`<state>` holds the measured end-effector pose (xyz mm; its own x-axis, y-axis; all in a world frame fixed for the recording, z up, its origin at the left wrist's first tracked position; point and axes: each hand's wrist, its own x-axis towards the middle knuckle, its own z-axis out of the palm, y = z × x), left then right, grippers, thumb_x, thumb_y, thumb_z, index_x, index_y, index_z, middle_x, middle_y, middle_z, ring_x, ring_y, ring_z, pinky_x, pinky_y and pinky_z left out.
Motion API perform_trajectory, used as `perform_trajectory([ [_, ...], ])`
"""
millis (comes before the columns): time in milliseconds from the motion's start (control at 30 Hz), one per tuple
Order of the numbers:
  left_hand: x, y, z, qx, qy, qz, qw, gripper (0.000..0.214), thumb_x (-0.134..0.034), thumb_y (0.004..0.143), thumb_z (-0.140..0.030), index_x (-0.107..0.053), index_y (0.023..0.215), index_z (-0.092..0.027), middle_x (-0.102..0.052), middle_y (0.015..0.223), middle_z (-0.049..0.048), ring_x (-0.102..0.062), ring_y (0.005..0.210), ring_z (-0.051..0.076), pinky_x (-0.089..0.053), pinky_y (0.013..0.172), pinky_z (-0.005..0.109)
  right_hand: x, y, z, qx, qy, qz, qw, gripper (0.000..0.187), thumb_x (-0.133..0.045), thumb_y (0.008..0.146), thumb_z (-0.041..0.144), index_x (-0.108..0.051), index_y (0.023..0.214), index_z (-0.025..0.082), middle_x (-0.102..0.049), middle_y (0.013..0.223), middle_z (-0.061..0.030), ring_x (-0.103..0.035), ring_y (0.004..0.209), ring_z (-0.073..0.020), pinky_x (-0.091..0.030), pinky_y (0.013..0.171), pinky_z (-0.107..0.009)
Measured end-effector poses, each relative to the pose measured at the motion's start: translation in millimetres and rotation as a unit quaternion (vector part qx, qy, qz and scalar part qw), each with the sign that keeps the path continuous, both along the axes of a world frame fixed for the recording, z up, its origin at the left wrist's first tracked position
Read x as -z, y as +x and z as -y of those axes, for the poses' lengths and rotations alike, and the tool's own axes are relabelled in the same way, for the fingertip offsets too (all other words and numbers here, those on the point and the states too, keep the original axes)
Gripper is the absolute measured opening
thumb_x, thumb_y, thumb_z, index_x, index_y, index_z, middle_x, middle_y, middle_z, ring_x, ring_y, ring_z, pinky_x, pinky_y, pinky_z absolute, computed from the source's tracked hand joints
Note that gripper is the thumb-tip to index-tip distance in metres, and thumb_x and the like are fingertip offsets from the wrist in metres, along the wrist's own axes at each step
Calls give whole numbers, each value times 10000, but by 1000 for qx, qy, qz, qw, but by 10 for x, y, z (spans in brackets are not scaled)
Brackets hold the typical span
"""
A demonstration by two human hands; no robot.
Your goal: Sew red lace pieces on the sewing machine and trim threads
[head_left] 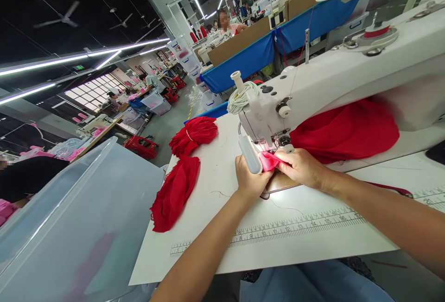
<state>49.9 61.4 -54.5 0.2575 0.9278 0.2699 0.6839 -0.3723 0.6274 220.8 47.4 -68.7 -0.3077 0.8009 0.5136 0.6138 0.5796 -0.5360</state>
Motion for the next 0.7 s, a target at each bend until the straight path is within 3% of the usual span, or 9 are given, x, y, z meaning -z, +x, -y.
perform_trajectory([
  [133,15,-67,-35,29,178,-112,977,217,-606,773,-289,-496,606,-205,-528,684,34,-519,763,222,-392,774,389,9,4,33,-17,-7,33,999,181,-509,858,214,-508,677,201,-512,630,12,-445,533,-104,-318,497,-220],
  [233,-1,-143,-73,84,223,-147,960,170,-577,780,-216,-511,624,-201,-550,721,35,-518,779,214,-384,759,371,11,7,66,-12,-6,62,998,109,-510,793,133,-524,708,200,-534,666,3,-444,537,-105,-292,487,-224],
  [367,-59,-288,-68,200,269,-198,921,174,-505,871,-139,-596,745,-217,-561,688,-2,-507,692,159,-379,730,327,-19,21,101,-15,5,102,995,174,-452,742,60,-531,688,206,-563,696,-8,-456,568,-119,-269,502,-244],
  [500,-160,-476,44,269,345,-274,857,231,-493,880,-89,-642,927,-259,-618,729,-16,-505,678,142,-347,709,310,-47,55,100,-1,7,135,991,176,-447,712,54,-511,668,212,-544,649,0,-401,528,-125,-237,495,-263],
  [567,-264,-533,143,266,328,-330,844,140,-523,869,-152,-640,890,-225,-569,663,-6,-479,631,147,-319,638,304,-44,72,96,1,3,144,990,165,-458,732,75,-512,667,217,-545,649,5,-385,510,-122,-229,489,-264],
  [600,-329,-543,191,251,285,-355,854,109,-550,864,-261,-642,876,-203,-559,665,12,-474,624,159,-302,602,305,-37,79,97,-2,0,146,989,163,-463,751,87,-519,674,218,-560,674,4,-395,511,-120,-235,491,-262],
  [667,-462,-529,254,218,189,-375,881,342,-556,842,-521,-641,836,-190,-559,697,41,-496,660,188,-317,604,309,-13,91,102,-9,1,149,989,165,-465,783,103,-530,687,221,-588,737,-1,-426,528,-115,-249,500,-260],
  [700,-518,-509,258,223,138,-372,890,405,-507,859,-569,-632,794,-189,-553,696,41,-504,671,191,-324,604,303,3,96,106,-14,4,151,988,168,-465,795,106,-534,695,222,-594,760,-1,-440,536,-113,-253,504,-259],
])
